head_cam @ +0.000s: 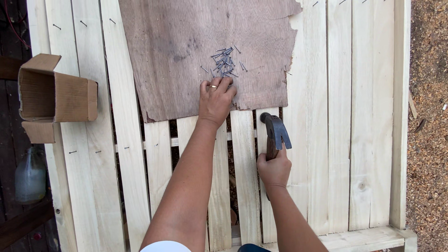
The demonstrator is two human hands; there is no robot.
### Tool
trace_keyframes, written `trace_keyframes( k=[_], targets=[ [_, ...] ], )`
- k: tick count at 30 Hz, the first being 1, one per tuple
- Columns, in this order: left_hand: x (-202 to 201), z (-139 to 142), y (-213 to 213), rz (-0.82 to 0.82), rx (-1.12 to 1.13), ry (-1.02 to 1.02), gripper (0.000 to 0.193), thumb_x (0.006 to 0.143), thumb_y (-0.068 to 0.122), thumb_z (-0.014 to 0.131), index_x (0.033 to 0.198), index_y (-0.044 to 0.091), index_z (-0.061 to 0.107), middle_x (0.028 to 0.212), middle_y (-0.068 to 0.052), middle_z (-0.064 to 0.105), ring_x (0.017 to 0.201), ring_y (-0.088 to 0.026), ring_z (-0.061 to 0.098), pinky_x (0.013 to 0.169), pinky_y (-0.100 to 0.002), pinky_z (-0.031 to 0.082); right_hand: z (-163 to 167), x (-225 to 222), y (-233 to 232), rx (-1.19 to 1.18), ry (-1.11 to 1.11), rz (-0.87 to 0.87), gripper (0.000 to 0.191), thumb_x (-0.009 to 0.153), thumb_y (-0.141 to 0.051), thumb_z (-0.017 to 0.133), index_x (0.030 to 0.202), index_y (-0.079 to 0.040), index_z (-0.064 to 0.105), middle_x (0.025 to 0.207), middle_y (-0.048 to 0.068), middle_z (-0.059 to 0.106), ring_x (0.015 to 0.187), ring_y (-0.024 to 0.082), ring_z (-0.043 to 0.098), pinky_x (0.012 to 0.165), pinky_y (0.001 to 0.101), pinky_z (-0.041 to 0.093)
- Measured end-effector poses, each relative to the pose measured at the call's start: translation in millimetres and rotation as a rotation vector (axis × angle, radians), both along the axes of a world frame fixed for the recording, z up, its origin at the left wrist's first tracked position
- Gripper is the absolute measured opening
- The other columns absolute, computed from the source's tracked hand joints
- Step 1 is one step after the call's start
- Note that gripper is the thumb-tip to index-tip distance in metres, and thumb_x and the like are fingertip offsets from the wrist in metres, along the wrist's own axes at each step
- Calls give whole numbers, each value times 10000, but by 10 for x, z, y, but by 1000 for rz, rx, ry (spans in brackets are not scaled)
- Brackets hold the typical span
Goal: The person hammers nails into a slatted wooden furniture frame outdoors, driving nails one at a time along the slats. They pick nails from a small cardboard box, place each nail on a slat, and strike it with a claw hammer, working across different positions on the frame.
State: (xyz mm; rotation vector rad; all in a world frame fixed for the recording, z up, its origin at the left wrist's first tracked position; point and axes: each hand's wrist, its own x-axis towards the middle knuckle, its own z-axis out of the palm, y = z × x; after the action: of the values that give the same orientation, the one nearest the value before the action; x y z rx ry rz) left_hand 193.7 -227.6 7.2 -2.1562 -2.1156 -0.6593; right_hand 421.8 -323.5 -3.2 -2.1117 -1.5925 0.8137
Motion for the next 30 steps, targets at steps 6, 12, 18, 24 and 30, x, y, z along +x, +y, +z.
trace_keyframes(
  k=[6,12,18,24,30],
  targets=[
    [186,-7,-195,321,160,-420,81,998,73,629,1047,121,672,1115,6,637,1070,-213,615,1026,-389,447,-2,-21,-23,-18,20,11,400,796,-154,669,1183,-60,635,807,216,719,732,415,713,703,496,566],
    [478,26,-956,594,216,-864,162,1079,82,536,1148,53,679,1063,-65,638,942,-166,654,812,-309,553,37,-44,-2,-40,55,9,397,793,-143,663,1177,-51,625,789,213,716,724,406,712,693,486,564],
    [906,-126,-1296,756,40,-1080,124,965,166,718,1025,56,720,924,-22,753,780,-112,712,691,-258,581,65,-25,31,-28,111,17,399,777,-125,656,1164,-36,619,763,202,717,692,390,708,686,475,559],
    [1162,-278,-1137,785,154,-993,95,895,130,782,964,66,770,904,-24,731,752,-123,695,669,-261,570,28,5,38,4,175,26,278,781,-108,659,1039,-11,623,764,188,720,695,372,723,704,451,567],
    [1143,-281,-1099,796,109,-794,72,872,151,793,917,96,783,900,-13,751,816,-182,697,712,-307,553,21,-9,61,12,146,40,294,784,-109,674,1057,-14,618,778,211,718,737,412,716,714,481,556]
  ],
)
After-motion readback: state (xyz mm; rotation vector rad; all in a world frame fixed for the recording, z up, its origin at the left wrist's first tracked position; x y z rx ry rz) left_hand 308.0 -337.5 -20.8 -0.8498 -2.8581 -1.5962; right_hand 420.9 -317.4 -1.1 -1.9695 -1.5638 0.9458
